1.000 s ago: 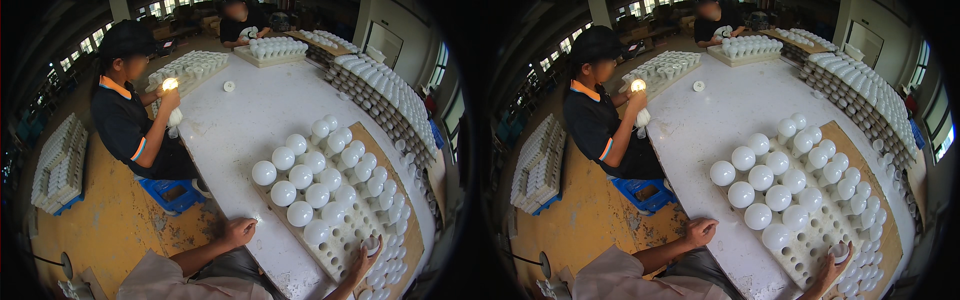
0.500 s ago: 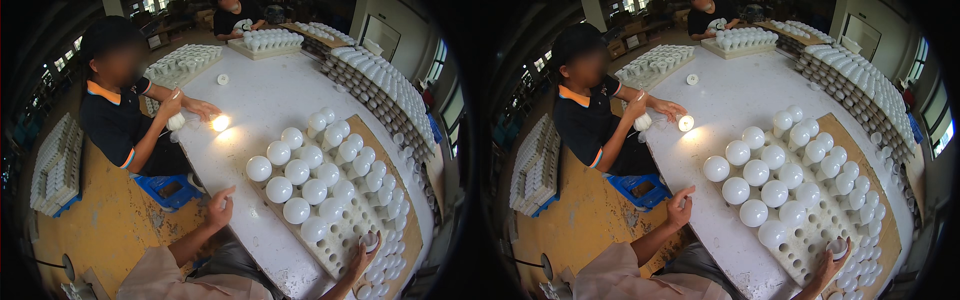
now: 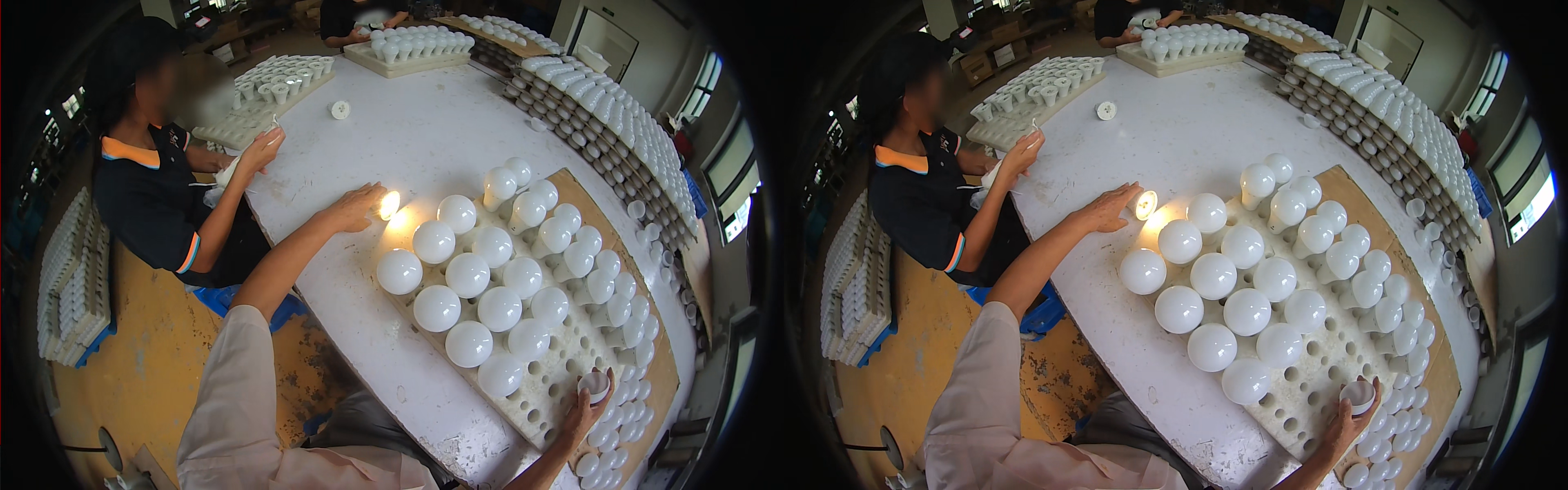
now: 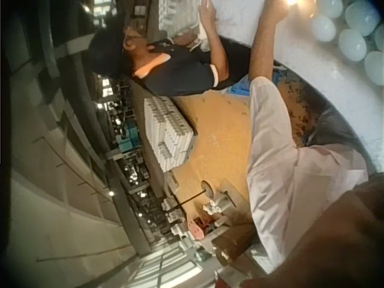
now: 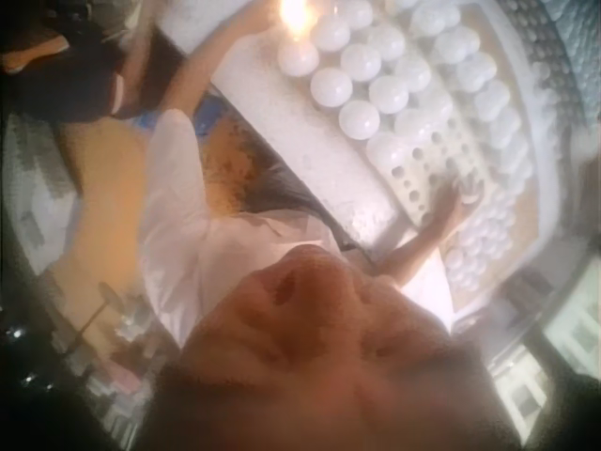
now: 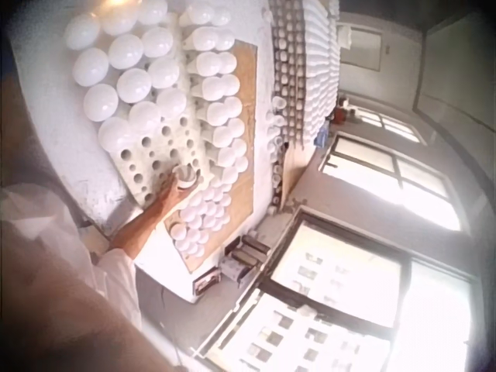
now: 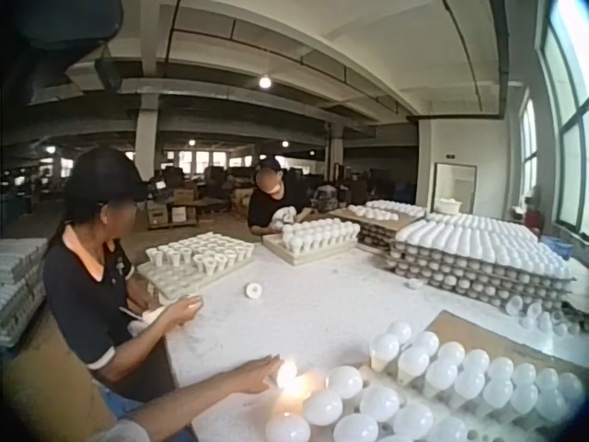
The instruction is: The person assembles light bulbs by attaching dome covers onto the bulb bases by hand and placing the assembled bulbs into a tray.
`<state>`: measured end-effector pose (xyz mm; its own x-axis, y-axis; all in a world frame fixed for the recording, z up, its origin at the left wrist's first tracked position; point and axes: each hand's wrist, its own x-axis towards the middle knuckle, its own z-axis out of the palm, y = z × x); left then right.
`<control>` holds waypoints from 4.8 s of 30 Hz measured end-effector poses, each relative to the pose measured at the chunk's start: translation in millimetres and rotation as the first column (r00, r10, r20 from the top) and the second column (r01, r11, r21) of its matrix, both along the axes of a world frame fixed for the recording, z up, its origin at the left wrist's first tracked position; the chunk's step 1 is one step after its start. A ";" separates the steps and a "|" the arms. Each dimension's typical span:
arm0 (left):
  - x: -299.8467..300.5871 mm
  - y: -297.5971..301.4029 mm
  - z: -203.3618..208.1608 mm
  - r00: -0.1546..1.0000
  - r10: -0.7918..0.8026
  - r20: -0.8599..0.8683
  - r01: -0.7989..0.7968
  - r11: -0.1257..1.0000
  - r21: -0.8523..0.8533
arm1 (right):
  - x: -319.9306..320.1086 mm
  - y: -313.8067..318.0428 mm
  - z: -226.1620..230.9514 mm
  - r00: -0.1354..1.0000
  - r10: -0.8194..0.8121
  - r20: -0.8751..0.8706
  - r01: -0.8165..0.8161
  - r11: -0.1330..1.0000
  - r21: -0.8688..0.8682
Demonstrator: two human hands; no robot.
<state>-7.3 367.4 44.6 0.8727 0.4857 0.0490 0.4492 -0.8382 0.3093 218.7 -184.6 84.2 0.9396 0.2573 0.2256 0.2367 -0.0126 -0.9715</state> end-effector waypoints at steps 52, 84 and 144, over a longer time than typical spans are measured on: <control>-118.4 -255.8 15.6 0.635 0.599 0.488 0.359 0.331 -0.873 | 0.8 -16.0 -6.7 0.996 0.089 0.021 -0.089 0.996 0.031; -126.3 -258.4 -8.7 0.479 0.706 0.522 0.560 0.212 -0.801 | 0.9 -14.3 -4.1 0.996 0.071 0.046 -0.070 0.997 -0.021; -42.5 -349.9 18.7 0.870 -0.037 0.492 0.493 0.087 -0.866 | -118.1 1.7 -18.2 0.691 0.696 -0.195 -0.684 0.717 0.137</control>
<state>-49.8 17.5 63.3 0.9982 0.0592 0.0133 -0.0259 0.2182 0.9756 100.6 -182.9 66.0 0.5262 0.8474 0.0714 -0.0557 0.1181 -0.9914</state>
